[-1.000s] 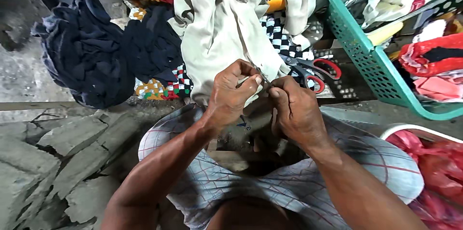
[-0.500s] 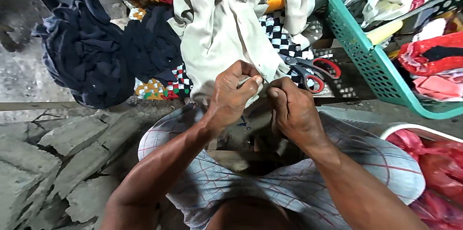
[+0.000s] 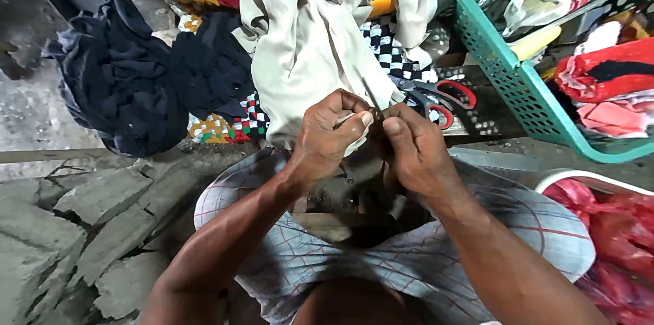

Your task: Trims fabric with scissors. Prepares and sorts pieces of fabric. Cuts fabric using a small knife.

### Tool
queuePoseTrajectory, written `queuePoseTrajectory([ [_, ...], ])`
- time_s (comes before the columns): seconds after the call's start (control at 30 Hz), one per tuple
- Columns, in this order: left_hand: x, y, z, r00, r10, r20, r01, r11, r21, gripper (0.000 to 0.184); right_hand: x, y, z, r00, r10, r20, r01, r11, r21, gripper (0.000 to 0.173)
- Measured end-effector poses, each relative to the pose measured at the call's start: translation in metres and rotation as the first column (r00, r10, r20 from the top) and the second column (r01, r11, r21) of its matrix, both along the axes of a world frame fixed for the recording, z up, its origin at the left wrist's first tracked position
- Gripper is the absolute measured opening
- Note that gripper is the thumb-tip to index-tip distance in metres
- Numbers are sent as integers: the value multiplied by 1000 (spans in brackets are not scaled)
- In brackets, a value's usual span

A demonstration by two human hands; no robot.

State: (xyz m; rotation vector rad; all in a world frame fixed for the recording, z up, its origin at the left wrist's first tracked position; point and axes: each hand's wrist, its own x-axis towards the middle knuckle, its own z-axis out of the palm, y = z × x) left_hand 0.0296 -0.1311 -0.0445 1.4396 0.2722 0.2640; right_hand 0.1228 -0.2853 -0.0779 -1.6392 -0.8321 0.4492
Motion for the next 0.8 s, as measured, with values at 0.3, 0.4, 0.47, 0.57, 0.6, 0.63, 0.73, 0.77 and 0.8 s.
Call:
queuePoseTrajectory([
  [0.3,1,-1,0,1000,-6,4,5,981,196,7,9,-2,9,998,-32,52,29,997,74,20],
  [0.4,1,-2,-1,1000,-17,12,12,941,337,10,9,-2,7,975,-85,204,79,996,37,15],
  [0.47,2,-4,-4,1000,-23,11,17,925,379,10,7,-1,7,946,-112,303,119,993,-2,13],
  [0.57,3,-6,-4,1000,-9,-26,20,900,436,10,5,1,6,892,-130,432,164,985,-44,13],
  [0.6,4,-7,-5,1000,-8,-26,19,894,447,11,4,2,6,880,-135,455,177,983,-49,12],
  [0.63,4,-7,-6,1000,-8,-21,16,891,454,11,4,2,4,872,-143,469,189,981,-52,12],
  [0.73,6,-9,-5,1000,-5,-25,16,881,473,7,8,5,-4,882,-189,431,237,970,-59,15],
  [0.77,7,-9,-3,999,9,-33,8,882,471,5,11,6,-5,893,-207,399,252,966,-62,15],
  [0.8,7,-9,-1,999,16,-43,6,889,458,5,13,7,-4,906,-221,362,257,965,-54,14],
])
